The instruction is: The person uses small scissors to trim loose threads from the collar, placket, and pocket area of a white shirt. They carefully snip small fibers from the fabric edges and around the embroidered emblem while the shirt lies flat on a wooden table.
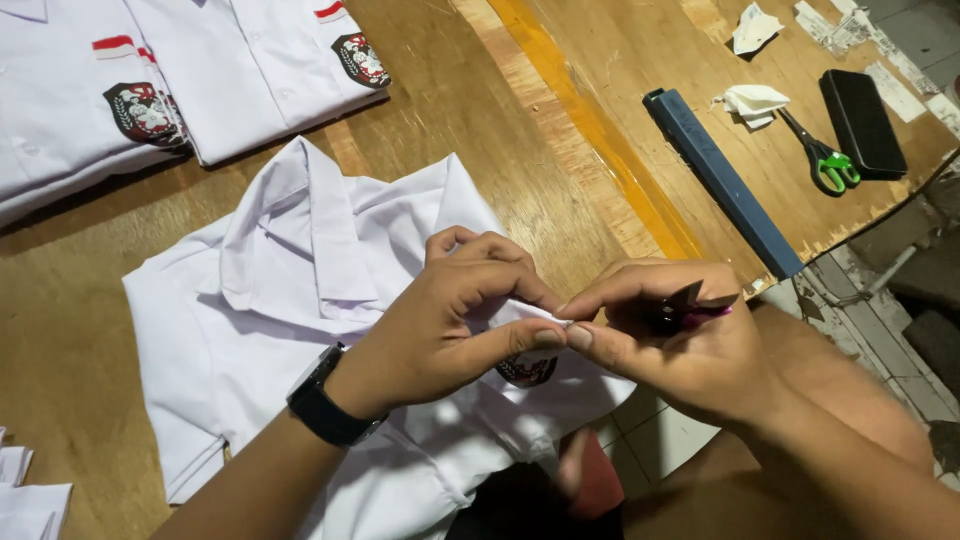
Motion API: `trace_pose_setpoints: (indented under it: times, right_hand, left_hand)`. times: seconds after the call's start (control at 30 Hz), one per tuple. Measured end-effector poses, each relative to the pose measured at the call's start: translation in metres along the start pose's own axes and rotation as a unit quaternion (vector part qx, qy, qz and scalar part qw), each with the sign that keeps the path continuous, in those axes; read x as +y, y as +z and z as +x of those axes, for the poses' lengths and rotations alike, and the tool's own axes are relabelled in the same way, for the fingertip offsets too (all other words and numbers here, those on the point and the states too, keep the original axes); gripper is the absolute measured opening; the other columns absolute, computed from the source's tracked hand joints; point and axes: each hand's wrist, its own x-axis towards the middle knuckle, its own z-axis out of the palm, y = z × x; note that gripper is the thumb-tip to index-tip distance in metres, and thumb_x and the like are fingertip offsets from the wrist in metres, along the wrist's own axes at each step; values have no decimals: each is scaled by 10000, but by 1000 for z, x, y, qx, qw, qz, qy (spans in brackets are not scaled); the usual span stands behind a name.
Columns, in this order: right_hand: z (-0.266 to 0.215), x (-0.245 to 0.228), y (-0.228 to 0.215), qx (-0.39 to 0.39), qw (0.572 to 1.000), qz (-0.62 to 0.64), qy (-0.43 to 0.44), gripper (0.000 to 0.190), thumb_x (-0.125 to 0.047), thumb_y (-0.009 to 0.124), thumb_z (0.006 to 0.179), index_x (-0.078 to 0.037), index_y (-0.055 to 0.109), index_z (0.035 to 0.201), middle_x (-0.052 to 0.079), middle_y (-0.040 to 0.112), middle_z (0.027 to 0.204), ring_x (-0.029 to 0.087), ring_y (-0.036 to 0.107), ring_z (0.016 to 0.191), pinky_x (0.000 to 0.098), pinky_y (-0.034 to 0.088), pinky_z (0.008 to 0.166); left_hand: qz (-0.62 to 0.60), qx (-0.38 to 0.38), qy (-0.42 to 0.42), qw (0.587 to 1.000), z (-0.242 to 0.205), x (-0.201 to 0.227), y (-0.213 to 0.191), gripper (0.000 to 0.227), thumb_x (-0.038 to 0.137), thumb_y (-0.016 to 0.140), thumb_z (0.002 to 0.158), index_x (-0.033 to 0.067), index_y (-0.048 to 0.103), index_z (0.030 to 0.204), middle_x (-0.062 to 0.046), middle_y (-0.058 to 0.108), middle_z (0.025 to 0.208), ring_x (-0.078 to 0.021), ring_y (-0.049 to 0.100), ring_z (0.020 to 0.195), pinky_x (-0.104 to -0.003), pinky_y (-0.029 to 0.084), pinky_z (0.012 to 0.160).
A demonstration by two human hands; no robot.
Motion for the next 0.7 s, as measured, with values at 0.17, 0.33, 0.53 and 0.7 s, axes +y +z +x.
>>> trace_pose_setpoints:
  times: [0.17, 0.33, 0.53, 0.7]
  right_hand:
    - [1, 1, -5, -40, 999, 3, -36, 87, -93, 756, 856, -28, 772, 913, 82, 753, 800, 117, 695, 689, 194, 515, 621]
    - [-3, 0, -3, -28, 990, 71, 117, 129, -156, 764, 866, -29, 774, 846, -12, 637, 625, 50, 536, 541, 199, 412, 469]
    - [-6, 21, 0, -36, 924, 316, 210, 141, -87, 755, 887, 38, 704, 928, 14, 518, 597, 86, 400, 478, 225, 229, 417]
    - [-7, 21, 1, -28, 926, 300, 227, 134, -95, 751, 885, 26, 704, 920, 39, 570, 624, 75, 430, 493, 219, 259, 427]
  left_hand:
    - [-45, -22, -62, 997, 0, 8, -1, 115, 377, 718, 928, 274, 767, 929, 96, 591, 907, -82, 557, 1031, -357, 193, 1043]
    - [-50, -42, -90, 994, 1, 16, -3, 125, 401, 711, 927, 294, 775, 916, 115, 517, 830, -82, 510, 953, -347, 230, 971]
    - [-65, -45, -93, 993, 1, 14, -4, 144, 406, 701, 928, 282, 774, 919, 114, 527, 824, -94, 501, 957, -354, 251, 992]
    - [-72, -48, -87, 993, 0, 10, -4, 156, 413, 693, 934, 283, 774, 906, 182, 595, 788, -103, 484, 972, -357, 276, 1016]
